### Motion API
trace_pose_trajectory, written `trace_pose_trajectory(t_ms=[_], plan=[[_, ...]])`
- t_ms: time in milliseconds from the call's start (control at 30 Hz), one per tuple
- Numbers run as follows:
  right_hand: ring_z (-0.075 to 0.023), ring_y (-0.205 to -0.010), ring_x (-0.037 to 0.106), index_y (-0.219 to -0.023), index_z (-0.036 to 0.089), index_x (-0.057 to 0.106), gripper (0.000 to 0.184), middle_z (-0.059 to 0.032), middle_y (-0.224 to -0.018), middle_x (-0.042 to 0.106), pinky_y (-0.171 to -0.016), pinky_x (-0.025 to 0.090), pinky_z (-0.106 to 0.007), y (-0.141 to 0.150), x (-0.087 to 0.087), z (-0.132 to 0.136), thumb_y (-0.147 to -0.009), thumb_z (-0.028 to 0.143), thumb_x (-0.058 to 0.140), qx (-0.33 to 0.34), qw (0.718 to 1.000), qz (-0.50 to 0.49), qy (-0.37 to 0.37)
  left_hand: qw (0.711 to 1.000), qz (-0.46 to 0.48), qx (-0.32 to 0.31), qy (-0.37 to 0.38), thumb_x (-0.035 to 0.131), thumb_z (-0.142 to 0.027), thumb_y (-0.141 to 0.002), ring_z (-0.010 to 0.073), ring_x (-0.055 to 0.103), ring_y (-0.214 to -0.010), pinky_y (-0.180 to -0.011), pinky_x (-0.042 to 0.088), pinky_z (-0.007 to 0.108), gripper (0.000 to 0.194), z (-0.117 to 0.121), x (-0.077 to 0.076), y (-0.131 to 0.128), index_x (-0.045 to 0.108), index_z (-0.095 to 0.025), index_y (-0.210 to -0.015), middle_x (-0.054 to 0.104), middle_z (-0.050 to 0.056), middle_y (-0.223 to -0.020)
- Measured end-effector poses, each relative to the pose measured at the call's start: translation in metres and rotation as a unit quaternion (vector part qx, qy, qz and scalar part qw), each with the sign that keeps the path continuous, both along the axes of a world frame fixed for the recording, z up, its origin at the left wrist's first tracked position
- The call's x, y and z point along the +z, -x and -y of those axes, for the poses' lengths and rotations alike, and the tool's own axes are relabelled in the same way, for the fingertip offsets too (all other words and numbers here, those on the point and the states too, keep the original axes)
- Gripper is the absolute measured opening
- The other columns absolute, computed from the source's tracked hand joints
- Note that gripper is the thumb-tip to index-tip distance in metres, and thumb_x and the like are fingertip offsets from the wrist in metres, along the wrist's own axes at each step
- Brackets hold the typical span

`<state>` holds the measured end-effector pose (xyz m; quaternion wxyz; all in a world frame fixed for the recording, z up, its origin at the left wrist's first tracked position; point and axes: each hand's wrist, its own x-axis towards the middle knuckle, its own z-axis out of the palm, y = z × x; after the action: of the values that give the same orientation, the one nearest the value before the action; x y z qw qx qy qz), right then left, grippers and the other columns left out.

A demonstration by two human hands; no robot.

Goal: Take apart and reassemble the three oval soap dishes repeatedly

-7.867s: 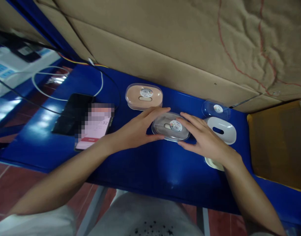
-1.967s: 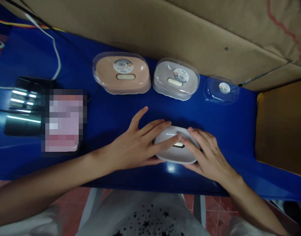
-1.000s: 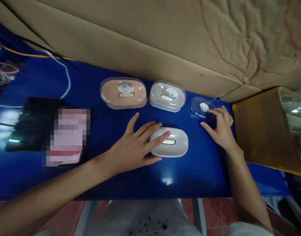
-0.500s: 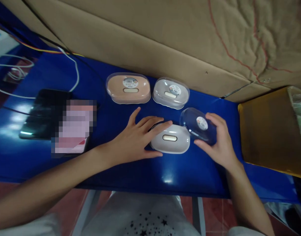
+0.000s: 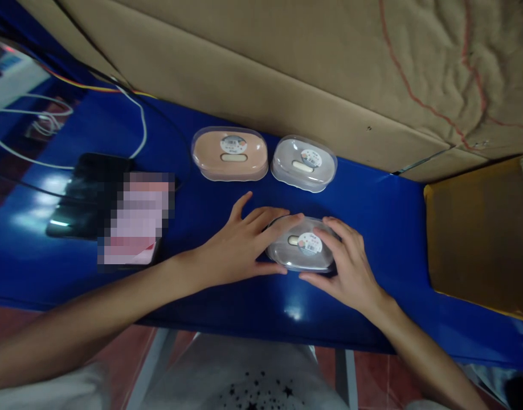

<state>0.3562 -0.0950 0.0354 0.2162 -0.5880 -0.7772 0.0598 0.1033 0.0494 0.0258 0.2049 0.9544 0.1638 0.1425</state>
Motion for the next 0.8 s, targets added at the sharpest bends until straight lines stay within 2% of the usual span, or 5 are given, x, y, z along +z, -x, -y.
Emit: trace_pose_trajectory(t_ms=[200, 400, 600, 800], plan=[[-0.0411, -0.152, 0.048, -0.166, 0.023, 0.037, 0.085, -0.0212, -0.159, 0.052, -0.120, 0.044, -0.063, 0.007, 0.000, -0.003, -0.097, 0.058, 0.074, 0.002, 1.000, 0.020, -0.004, 0.998, 0.010, -0.002, -0.055, 0.070, -0.065, -0.099, 0.0418, 0.054, -0.147, -0.130, 0.011, 0.076, 0.085, 0.003, 0.005, 0.001, 0.039, -0.025, -0.167, 0.055, 0.022, -0.161], [-0.0436, -0.163, 0.031, -0.175, 0.029, 0.018, 0.092, -0.0206, -0.175, 0.034, -0.124, 0.037, -0.070, -0.009, 0.005, -0.002, -0.102, 0.057, 0.067, 0.052, 0.996, 0.040, 0.065, 0.999, 0.012, 0.006, -0.030, 0.072, -0.060, -0.099, 0.0400, 0.057, -0.144, -0.130, 0.012, 0.075, 0.082, 0.001, 0.010, 0.002, 0.040, -0.023, -0.166, 0.060, 0.020, -0.156], [-0.0410, -0.154, 0.047, -0.174, 0.034, 0.022, 0.091, -0.0180, -0.170, 0.043, -0.117, 0.047, -0.065, -0.028, -0.001, 0.001, -0.100, 0.053, 0.072, 0.037, 0.996, -0.025, 0.071, 1.000, 0.008, 0.003, -0.001, 0.075, -0.056, -0.098, 0.0386, 0.058, -0.143, -0.131, 0.011, 0.073, 0.079, -0.002, 0.011, 0.004, 0.044, -0.022, -0.162, 0.061, 0.020, -0.155], [-0.0402, -0.156, 0.045, -0.174, 0.036, 0.021, 0.089, -0.0165, -0.173, 0.040, -0.118, 0.048, -0.064, -0.029, -0.005, 0.000, -0.102, 0.050, 0.071, 0.048, 0.994, -0.058, 0.085, 0.999, 0.004, -0.001, 0.041, 0.077, -0.057, -0.096, 0.0367, 0.057, -0.144, -0.131, 0.013, 0.072, 0.082, -0.007, 0.009, 0.005, 0.042, -0.024, -0.163, 0.059, 0.019, -0.156]])
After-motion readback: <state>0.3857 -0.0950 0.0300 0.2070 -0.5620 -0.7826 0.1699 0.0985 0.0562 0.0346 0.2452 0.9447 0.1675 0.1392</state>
